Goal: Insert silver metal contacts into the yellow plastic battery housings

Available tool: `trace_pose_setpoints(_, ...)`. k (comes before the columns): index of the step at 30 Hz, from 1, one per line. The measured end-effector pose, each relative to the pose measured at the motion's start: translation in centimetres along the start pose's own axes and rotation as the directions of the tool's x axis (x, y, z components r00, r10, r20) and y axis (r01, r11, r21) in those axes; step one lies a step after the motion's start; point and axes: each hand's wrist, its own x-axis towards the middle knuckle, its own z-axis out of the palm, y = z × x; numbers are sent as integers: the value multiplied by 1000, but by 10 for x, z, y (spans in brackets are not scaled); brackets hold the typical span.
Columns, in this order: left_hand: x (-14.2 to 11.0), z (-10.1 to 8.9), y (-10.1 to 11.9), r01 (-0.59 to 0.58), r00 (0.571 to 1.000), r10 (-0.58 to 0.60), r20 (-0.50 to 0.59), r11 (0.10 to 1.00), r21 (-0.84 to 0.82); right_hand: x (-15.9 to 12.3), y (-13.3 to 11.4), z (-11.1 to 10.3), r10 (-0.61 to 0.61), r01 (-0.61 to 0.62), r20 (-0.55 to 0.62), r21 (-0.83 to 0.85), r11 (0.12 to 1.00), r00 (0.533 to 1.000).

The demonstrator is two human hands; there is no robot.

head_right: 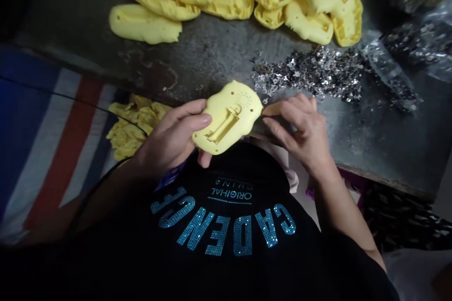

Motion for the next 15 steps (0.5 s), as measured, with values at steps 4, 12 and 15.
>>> trace_pose_setpoints(4, -1, 3, 3, -8, 997, 7, 82, 1000, 13, 5, -24, -15, -20, 30, -40, 274, 961, 999)
trace_pose_setpoints(12, -7, 12, 20, 57, 987, -49, 154, 997, -46, 22, -35, -24, -207, 198, 32, 180, 963, 978)
trace_pose_setpoints(15, -11, 18, 28, 94, 986, -87, 140, 995, -45, 19, -34, -24, -218, 203, 45, 223, 954, 975)
